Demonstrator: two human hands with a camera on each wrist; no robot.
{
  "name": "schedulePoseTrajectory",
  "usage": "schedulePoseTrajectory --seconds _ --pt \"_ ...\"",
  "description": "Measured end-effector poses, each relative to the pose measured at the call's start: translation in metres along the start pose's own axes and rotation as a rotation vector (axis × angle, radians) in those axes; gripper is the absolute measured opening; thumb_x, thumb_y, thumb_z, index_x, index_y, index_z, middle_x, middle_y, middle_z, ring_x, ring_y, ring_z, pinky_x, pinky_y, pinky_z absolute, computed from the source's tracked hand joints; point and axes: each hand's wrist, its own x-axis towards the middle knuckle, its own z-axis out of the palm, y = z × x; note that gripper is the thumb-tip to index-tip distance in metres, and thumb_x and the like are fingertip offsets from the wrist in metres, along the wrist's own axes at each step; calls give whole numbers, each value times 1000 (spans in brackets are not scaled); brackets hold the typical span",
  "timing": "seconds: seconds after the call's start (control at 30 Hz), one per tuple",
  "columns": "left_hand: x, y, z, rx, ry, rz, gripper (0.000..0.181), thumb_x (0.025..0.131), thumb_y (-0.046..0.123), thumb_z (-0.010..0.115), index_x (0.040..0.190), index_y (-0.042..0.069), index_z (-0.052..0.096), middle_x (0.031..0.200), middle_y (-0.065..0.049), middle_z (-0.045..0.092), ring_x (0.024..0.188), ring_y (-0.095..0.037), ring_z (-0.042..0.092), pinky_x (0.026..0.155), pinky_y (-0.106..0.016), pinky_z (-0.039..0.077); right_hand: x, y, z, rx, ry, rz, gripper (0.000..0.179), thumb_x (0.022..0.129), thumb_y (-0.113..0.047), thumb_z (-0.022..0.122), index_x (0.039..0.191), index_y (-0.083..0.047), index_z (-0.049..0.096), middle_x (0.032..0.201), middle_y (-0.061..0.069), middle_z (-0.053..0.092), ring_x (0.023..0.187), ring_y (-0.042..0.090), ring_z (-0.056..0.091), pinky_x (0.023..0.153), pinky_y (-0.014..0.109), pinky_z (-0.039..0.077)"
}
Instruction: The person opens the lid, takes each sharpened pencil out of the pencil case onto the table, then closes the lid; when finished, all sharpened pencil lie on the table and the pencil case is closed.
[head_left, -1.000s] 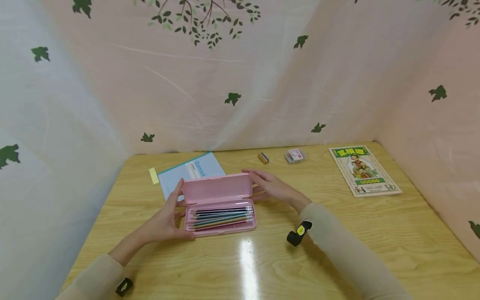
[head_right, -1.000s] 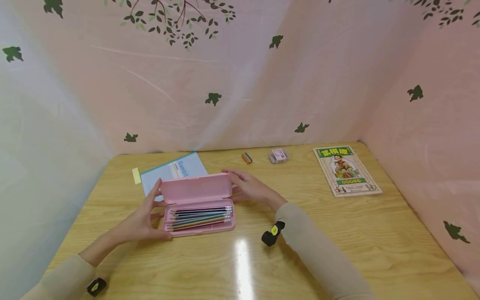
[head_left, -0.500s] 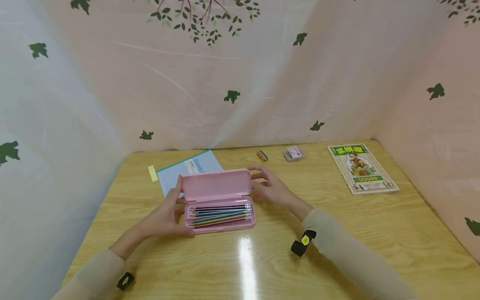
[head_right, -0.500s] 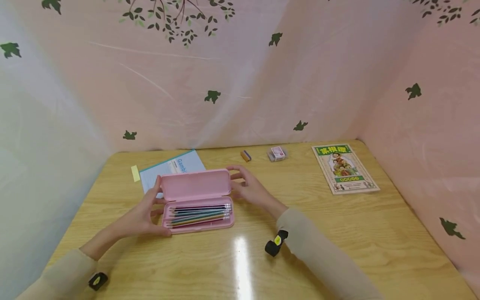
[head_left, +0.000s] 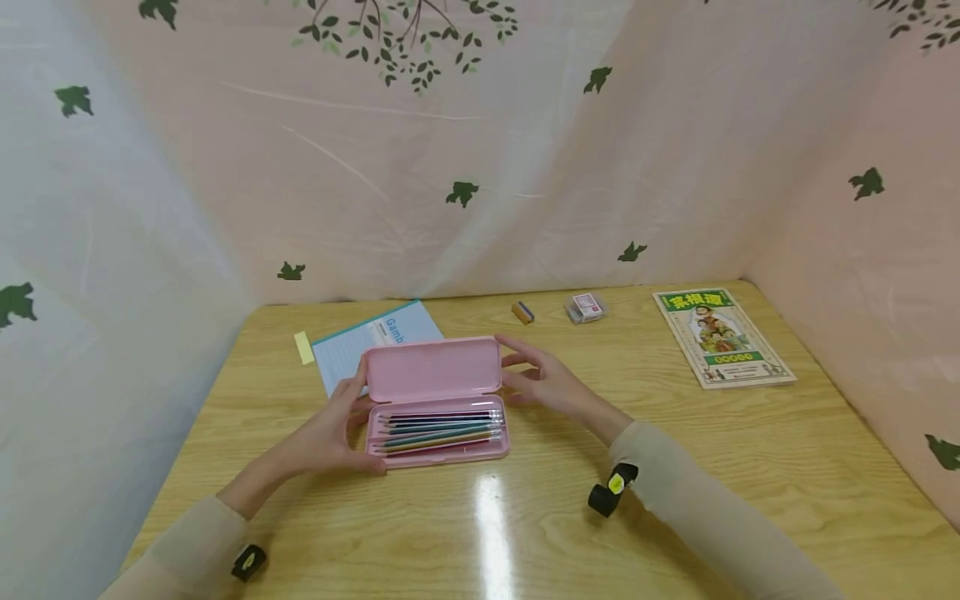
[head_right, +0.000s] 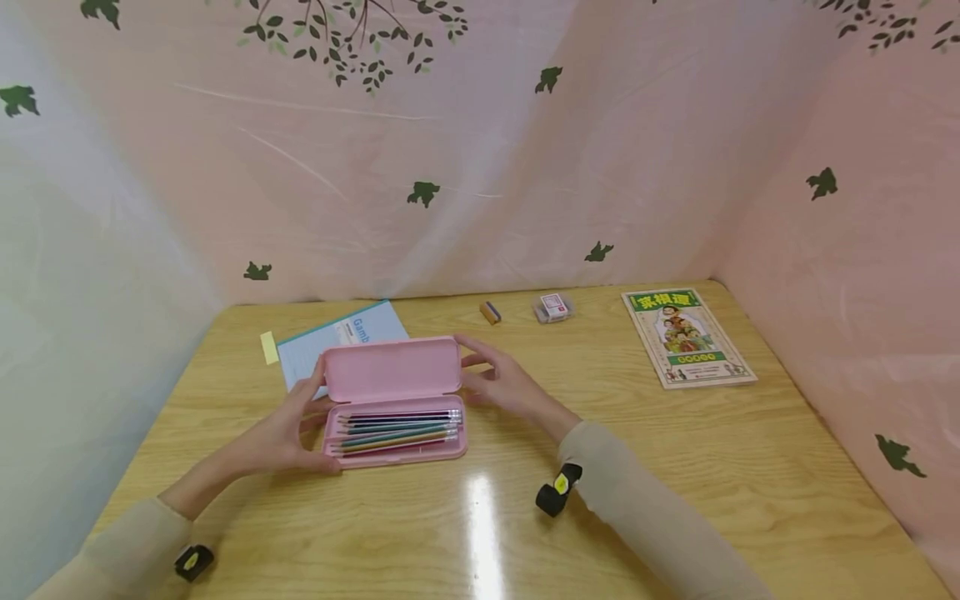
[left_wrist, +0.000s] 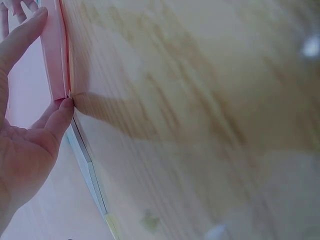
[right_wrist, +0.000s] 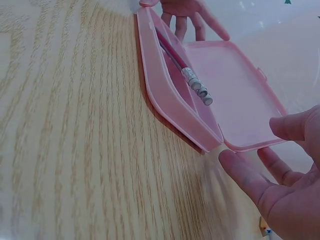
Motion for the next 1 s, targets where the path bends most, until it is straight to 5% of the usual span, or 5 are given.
schedulePoseTrajectory --seconds 0.23,0.4,0.53,0.7,1.0 --pt "2 -1 -1 -14 -5 -20 151 66 25 99 160 32 -18 147 -14 20 133 -27 49 114 -47 37 -1 1 -2 -3 -5 -4 64 104 -12 59 161 -20 31 145 24 44 120 42 59 95 50 56" --pt "2 -1 0 -22 -10 -31 150 66 24 99 161 31 -18 148 -14 20 131 -28 52 112 -46 39 -4 -1 0 -194 92 -73 59 101 -16 66 155 -13 43 144 18 50 123 37 57 100 46 54" --pt "2 0 -1 -25 -11 -35 150 66 24 98 161 30 -18 149 -14 19 131 -28 52 112 -45 39 -11 -9 7 -417 136 -250 57 94 -17 76 145 -6 55 141 13 56 128 32 54 106 47 50" --pt "2 1 -1 -40 -14 -51 150 66 23 98 160 31 -18 150 -13 18 132 -29 51 112 -44 39 -19 -20 21 -635 -3 -435 52 91 -23 79 137 -4 63 138 8 59 129 26 54 107 46 48" --pt "2 -1 -1 -48 -19 -59 149 67 23 98 160 34 -18 150 -13 18 133 -29 50 113 -44 38 -20 -18 46 -869 -238 -507 36 94 -23 75 127 -8 71 128 3 64 117 15 59 101 29 51"
